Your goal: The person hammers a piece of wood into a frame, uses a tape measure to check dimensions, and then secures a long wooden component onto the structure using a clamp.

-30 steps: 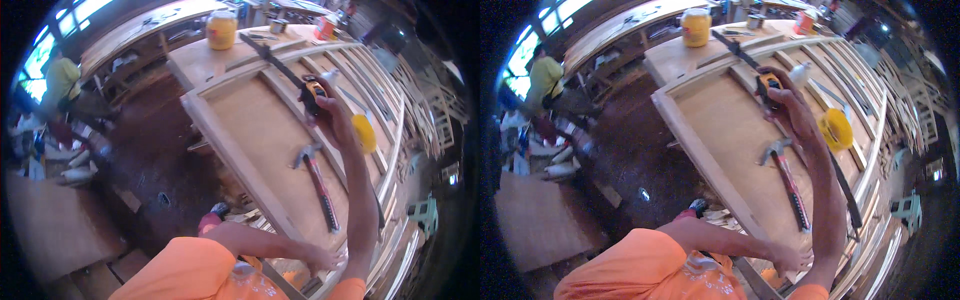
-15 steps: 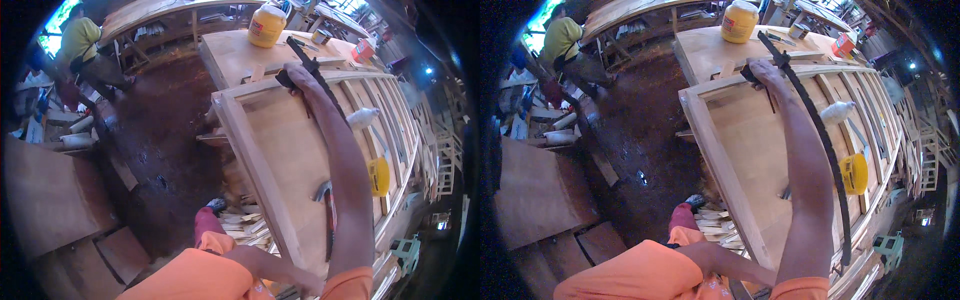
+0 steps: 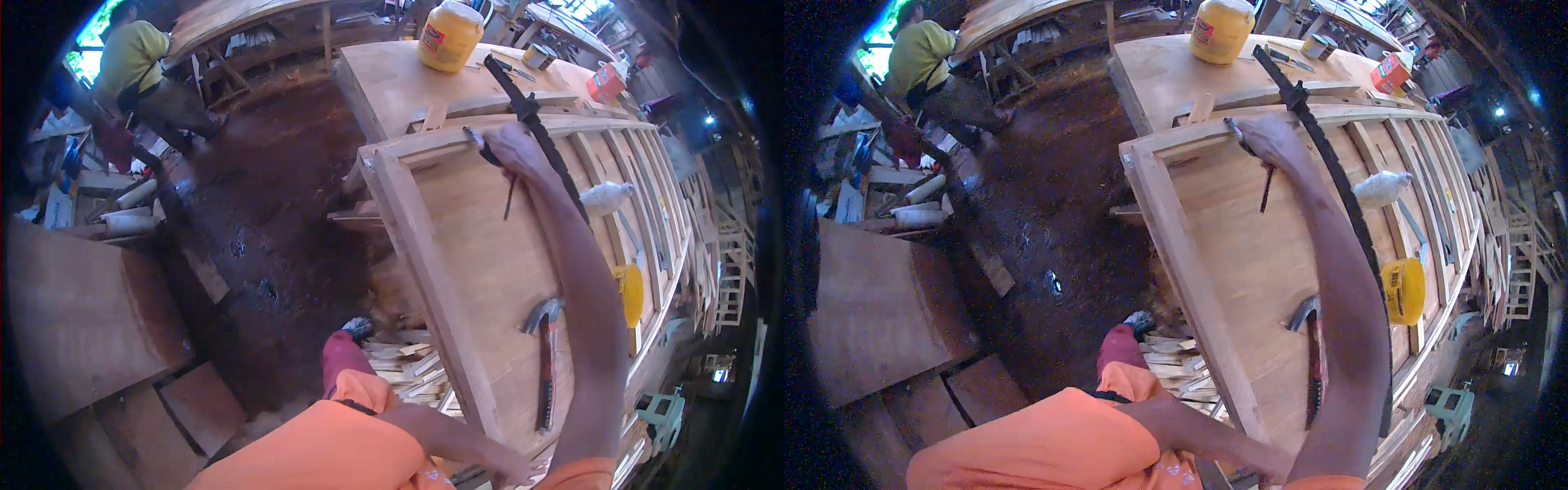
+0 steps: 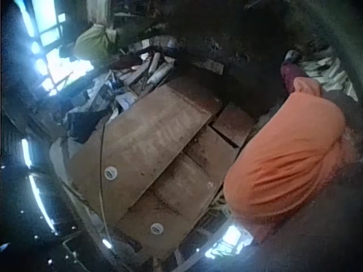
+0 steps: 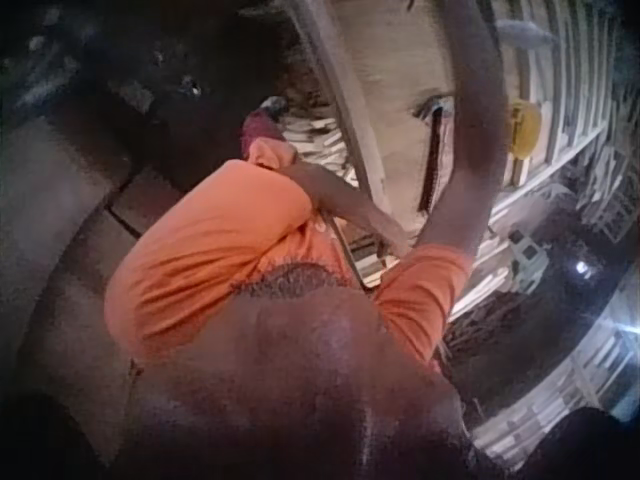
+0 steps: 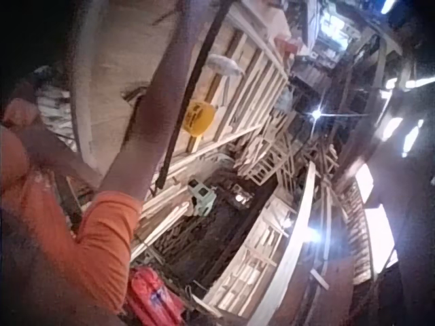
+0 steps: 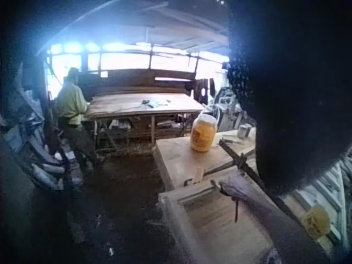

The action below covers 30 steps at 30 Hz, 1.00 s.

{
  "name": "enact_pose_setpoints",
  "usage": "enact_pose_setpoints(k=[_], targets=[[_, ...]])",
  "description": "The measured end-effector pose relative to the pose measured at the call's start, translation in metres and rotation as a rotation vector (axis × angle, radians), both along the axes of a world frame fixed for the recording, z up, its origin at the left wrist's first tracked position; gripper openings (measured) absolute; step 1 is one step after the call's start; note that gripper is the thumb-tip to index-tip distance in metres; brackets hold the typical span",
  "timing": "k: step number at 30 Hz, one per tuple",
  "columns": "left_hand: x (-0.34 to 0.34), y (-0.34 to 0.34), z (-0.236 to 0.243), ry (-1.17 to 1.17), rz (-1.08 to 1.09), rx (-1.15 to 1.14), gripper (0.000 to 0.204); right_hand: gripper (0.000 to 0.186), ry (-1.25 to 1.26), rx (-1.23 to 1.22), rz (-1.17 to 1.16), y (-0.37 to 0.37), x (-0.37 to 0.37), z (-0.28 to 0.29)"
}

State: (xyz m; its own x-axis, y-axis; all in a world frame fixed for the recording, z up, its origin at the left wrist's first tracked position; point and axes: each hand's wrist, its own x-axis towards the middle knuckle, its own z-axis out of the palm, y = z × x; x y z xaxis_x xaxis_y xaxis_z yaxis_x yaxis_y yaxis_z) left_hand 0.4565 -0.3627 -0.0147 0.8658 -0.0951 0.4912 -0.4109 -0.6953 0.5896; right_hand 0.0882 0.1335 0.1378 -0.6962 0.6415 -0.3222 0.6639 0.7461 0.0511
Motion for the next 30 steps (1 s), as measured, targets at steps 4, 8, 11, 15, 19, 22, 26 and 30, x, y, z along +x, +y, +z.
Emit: enact_pose_setpoints(k=[4,8,11,15,19,22,26,30], targets=[[0.006,-0.004,-0.001,-0.009,0.005,0.001,0.123,0.042,0.619,-0.483,-0.617,-0.075,0.094,0.010],[0.014,-0.011,-0.007,-0.016,0.002,-0.022,0.125,0.032,0.570,-0.660,-0.893,-0.138,0.166,0.029],[0.021,-0.014,-0.015,-0.029,0.015,-0.057,0.126,0.033,0.736,-0.705,-0.980,-0.168,0.194,0.041],[0.034,-0.019,-0.031,-0.129,0.117,0.040,0.116,0.034,0.722,-0.696,-0.938,-0.183,0.205,0.049],[0.045,-0.022,-0.041,-0.223,0.160,0.073,0.117,0.036,0.682,-0.697,-0.960,-0.181,0.200,0.048],[0.038,-0.019,-0.035,-0.191,0.145,0.076,0.119,0.035,0.680,-0.722,-1.045,-0.174,0.195,0.045],[0.012,-0.006,-0.015,-0.063,0.062,0.054,0.118,0.036,0.659,-0.648,-1.051,-0.170,0.195,0.037],[-0.011,0.008,-0.004,-0.047,0.072,0.048,0.111,0.033,0.694,-0.707,-1.103,-0.183,0.226,0.038]])
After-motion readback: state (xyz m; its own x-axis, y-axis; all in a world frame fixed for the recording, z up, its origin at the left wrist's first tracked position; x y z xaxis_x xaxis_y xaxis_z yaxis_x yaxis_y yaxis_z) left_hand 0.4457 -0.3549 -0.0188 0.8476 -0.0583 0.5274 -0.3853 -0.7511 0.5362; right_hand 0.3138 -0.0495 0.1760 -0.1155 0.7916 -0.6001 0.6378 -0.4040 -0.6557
